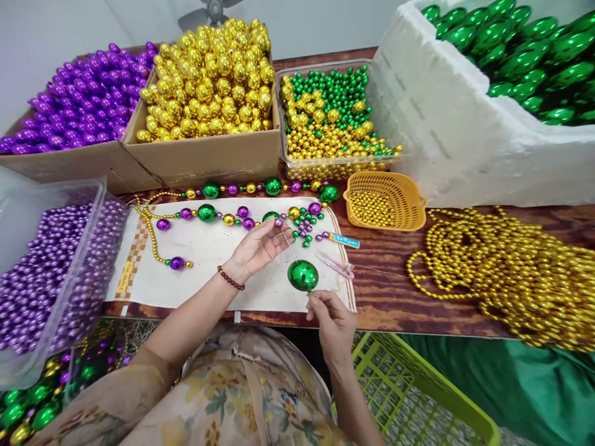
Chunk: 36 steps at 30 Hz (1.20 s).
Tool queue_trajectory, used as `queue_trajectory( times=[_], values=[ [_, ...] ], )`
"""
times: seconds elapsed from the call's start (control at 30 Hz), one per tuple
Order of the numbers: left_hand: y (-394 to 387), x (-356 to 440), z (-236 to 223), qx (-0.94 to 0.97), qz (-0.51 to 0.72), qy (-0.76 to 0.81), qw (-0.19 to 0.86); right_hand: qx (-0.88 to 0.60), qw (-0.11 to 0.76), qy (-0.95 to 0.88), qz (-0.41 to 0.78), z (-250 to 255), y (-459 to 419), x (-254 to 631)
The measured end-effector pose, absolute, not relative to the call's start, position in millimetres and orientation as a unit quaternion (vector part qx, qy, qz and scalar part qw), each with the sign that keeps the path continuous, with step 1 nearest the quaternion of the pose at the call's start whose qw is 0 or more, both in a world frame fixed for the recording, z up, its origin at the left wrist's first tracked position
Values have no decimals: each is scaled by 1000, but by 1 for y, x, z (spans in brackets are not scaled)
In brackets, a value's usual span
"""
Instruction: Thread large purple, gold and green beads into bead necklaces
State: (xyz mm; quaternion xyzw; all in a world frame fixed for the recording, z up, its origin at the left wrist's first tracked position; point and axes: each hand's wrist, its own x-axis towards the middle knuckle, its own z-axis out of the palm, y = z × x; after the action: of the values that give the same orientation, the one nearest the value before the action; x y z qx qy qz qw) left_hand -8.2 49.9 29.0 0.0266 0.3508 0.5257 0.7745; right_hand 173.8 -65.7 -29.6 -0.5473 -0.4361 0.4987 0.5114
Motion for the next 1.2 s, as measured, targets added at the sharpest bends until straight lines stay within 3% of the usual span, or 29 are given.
queue_trajectory(
  times=[0.67,1.2],
  values=[
    [48,-4,27,33,532,376,758,-560,515,-403,508,-26,-67,164],
    [22,15,19,261,551,381,695,-534,555,-315,554,-29,-45,137]
  ],
)
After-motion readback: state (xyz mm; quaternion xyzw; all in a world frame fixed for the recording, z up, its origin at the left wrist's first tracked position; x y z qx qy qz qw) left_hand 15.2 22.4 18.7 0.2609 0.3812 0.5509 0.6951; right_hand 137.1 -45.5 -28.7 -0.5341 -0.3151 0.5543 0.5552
